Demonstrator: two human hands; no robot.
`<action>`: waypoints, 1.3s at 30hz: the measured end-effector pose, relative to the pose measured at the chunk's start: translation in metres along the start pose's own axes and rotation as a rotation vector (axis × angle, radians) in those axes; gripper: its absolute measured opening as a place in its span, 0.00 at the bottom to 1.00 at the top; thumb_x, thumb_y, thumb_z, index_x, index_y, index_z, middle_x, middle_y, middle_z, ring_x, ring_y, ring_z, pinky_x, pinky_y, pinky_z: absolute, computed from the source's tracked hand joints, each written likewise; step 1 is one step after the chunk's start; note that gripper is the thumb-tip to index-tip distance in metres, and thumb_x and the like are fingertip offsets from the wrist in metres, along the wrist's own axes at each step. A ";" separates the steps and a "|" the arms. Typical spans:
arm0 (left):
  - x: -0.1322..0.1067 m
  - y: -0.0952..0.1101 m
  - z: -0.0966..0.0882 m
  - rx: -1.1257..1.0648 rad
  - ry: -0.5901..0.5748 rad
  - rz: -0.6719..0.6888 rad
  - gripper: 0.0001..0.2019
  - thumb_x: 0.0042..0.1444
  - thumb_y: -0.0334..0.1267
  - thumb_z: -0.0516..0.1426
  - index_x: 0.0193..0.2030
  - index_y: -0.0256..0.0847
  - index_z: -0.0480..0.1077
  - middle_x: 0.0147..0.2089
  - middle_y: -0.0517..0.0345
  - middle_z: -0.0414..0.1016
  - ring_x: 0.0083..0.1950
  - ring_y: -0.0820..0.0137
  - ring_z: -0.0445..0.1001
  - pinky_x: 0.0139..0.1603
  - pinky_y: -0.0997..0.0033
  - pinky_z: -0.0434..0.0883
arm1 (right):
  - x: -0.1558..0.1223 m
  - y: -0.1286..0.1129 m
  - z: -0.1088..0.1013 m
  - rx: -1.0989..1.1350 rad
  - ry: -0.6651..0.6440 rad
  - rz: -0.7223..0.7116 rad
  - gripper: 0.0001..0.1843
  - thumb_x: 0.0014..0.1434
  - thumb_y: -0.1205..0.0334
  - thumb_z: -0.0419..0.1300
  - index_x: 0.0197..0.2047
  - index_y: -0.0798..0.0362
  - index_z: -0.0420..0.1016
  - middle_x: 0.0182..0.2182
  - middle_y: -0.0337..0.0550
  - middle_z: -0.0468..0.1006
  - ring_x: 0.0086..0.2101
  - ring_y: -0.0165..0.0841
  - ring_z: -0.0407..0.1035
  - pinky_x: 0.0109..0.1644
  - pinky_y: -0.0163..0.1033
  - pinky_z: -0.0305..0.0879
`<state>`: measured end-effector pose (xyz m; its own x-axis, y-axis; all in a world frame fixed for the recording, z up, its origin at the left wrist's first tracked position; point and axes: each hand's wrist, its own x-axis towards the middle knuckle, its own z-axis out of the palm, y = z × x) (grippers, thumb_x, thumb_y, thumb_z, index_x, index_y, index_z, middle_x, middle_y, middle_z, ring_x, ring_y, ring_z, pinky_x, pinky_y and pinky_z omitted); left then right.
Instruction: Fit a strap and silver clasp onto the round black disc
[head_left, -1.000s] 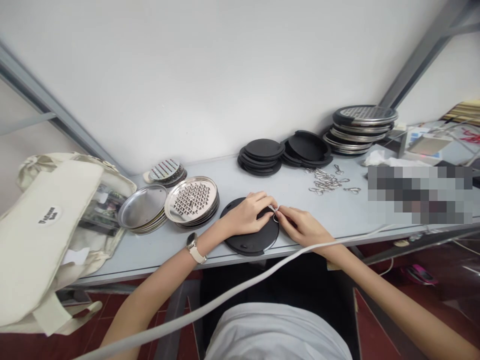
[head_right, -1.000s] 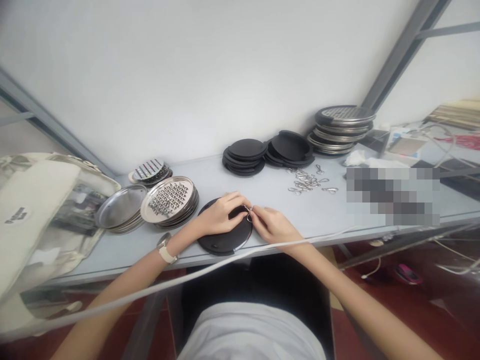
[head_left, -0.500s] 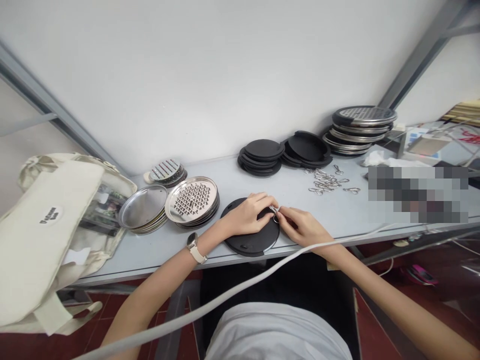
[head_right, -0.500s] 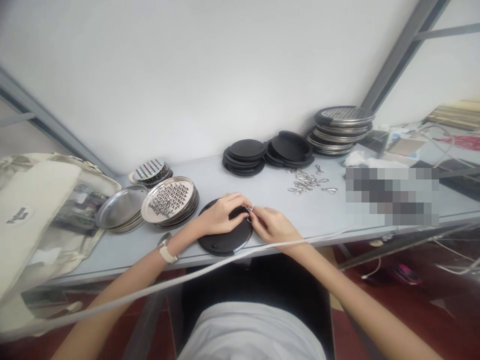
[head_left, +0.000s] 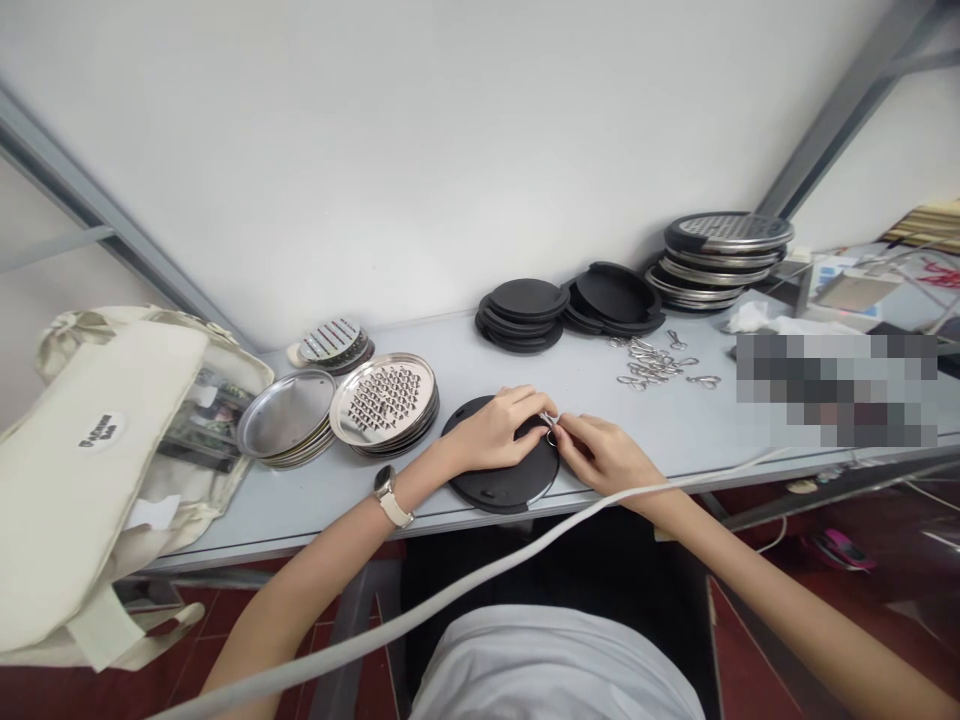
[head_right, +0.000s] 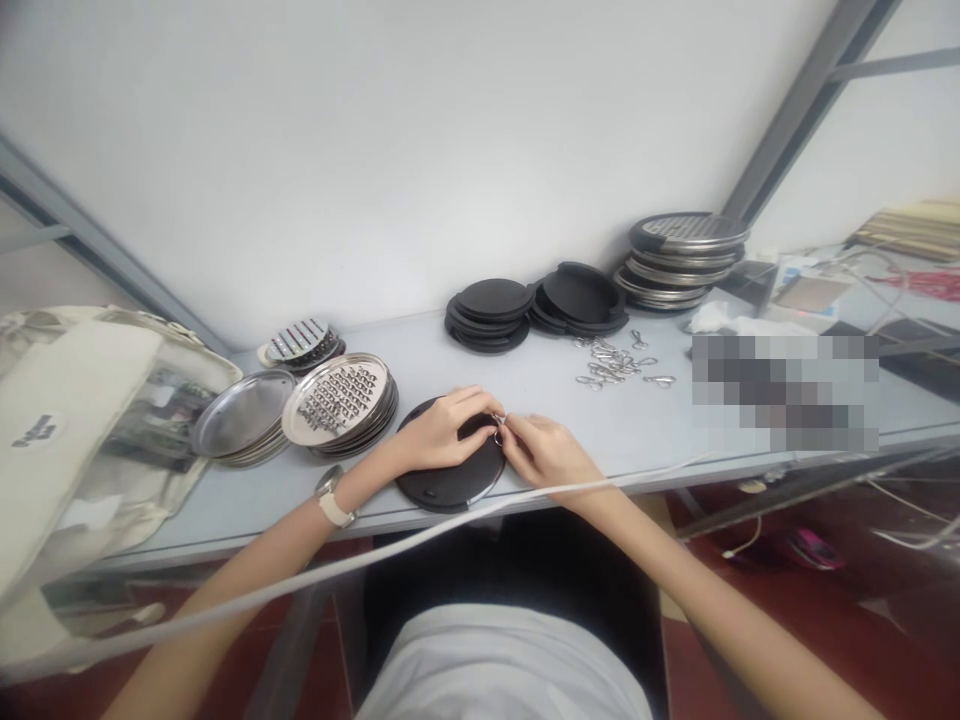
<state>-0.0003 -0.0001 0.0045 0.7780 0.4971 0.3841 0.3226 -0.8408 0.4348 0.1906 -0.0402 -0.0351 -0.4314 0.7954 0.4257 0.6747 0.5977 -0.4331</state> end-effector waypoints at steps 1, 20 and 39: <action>0.000 0.000 0.000 -0.001 0.000 0.001 0.09 0.58 0.28 0.51 0.45 0.39 0.64 0.44 0.54 0.69 0.48 0.67 0.69 0.54 0.66 0.65 | 0.000 0.000 0.000 0.005 0.002 0.005 0.12 0.64 0.63 0.46 0.29 0.52 0.63 0.20 0.37 0.63 0.20 0.30 0.59 0.26 0.34 0.54; 0.000 -0.001 0.002 -0.015 0.012 0.034 0.08 0.59 0.29 0.51 0.45 0.39 0.64 0.43 0.53 0.69 0.47 0.67 0.69 0.53 0.66 0.65 | 0.000 -0.002 -0.002 0.021 0.051 0.003 0.13 0.64 0.64 0.46 0.27 0.51 0.58 0.19 0.35 0.61 0.20 0.28 0.57 0.26 0.34 0.54; 0.000 0.001 0.002 -0.016 -0.004 0.027 0.09 0.59 0.28 0.50 0.46 0.39 0.63 0.44 0.52 0.68 0.48 0.66 0.68 0.53 0.64 0.65 | 0.000 -0.004 -0.001 0.026 0.089 -0.036 0.11 0.64 0.65 0.47 0.28 0.52 0.61 0.19 0.35 0.61 0.19 0.28 0.57 0.25 0.34 0.54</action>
<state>0.0010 -0.0015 0.0035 0.7885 0.4733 0.3928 0.2924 -0.8503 0.4376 0.1889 -0.0426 -0.0323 -0.3997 0.7619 0.5096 0.6437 0.6291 -0.4358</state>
